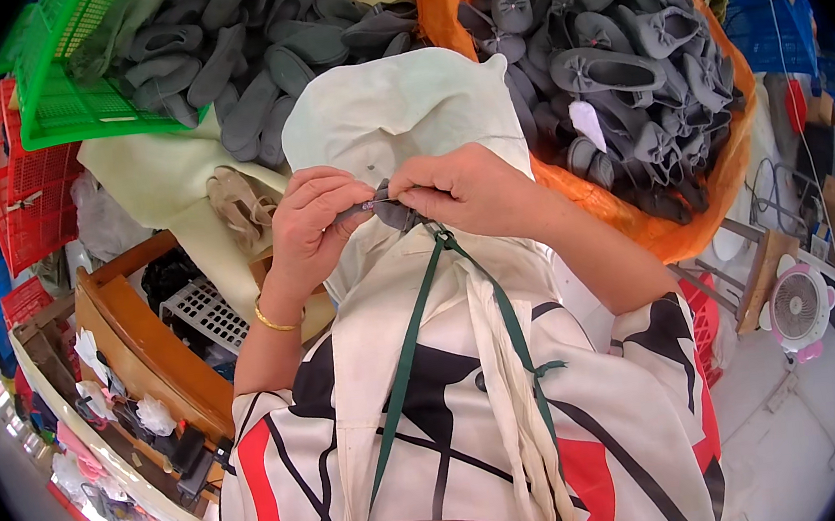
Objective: The person is sewing grey slip-on shoes by hand using a needle and thread. They repeatedly pick up shoes from a green basket, stitch the upper part of the shoe, and place the finished item into an orange basket. The task is performed continuously in a factory setting.
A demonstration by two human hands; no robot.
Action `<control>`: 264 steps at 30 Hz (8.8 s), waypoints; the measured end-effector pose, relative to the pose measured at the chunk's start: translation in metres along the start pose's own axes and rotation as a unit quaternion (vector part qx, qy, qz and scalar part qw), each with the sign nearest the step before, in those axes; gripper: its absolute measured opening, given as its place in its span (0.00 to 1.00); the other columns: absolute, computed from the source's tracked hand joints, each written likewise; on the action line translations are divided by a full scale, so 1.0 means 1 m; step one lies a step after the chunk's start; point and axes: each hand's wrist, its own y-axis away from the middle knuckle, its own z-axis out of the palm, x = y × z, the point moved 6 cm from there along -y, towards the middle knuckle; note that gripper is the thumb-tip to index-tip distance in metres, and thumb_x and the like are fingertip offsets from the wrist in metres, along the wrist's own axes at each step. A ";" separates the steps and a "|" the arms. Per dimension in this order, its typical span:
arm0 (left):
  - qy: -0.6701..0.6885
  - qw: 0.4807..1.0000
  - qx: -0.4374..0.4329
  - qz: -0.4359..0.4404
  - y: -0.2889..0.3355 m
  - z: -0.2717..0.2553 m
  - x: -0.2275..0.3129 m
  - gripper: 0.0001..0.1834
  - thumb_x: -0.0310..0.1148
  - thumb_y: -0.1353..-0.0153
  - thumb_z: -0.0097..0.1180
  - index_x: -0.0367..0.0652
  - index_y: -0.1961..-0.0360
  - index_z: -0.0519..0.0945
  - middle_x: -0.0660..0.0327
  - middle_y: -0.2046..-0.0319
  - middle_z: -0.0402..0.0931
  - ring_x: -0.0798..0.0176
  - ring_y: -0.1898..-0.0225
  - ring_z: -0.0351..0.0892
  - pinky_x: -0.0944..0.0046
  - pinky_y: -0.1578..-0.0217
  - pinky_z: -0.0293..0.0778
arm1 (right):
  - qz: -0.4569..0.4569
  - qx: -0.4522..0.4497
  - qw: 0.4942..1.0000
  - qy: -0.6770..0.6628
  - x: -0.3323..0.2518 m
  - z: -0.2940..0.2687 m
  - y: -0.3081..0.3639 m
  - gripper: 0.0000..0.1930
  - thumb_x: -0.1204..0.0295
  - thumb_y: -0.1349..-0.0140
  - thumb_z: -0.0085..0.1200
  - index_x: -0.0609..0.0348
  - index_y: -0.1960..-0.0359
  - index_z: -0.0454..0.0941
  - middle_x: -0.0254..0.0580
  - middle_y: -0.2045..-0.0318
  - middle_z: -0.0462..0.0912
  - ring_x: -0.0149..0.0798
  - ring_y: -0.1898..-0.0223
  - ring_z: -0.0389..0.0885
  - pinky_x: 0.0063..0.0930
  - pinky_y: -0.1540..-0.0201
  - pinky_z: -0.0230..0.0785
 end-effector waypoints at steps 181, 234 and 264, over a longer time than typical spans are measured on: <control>0.470 0.744 -0.131 -0.456 0.005 -0.014 -0.194 0.30 0.26 0.54 0.58 0.37 0.44 0.75 0.66 0.58 0.79 0.73 0.59 0.76 0.69 0.55 0.74 | 0.058 0.447 0.822 -0.348 0.143 -0.054 -0.051 0.04 0.75 0.31 0.51 0.61 0.60 0.76 0.30 0.64 0.79 0.23 0.62 0.74 0.18 0.55 0.67; 0.540 0.595 0.366 -0.470 0.064 0.091 -0.080 0.10 0.32 0.35 0.61 0.40 0.57 0.75 0.63 0.61 0.78 0.69 0.61 0.77 0.67 0.57 0.75 | 0.106 0.166 0.961 -0.193 0.092 0.061 -0.013 0.08 0.73 0.33 0.53 0.63 0.58 0.79 0.36 0.66 0.82 0.26 0.65 0.79 0.22 0.62 0.71; 0.572 0.536 0.387 -0.485 0.067 0.092 -0.091 0.17 0.28 0.40 0.65 0.38 0.54 0.72 0.61 0.59 0.78 0.67 0.58 0.78 0.66 0.54 0.76 | 0.124 0.089 0.986 -0.068 0.080 0.039 -0.043 0.09 0.74 0.40 0.53 0.65 0.61 0.80 0.45 0.75 0.81 0.31 0.76 0.75 0.27 0.70 0.69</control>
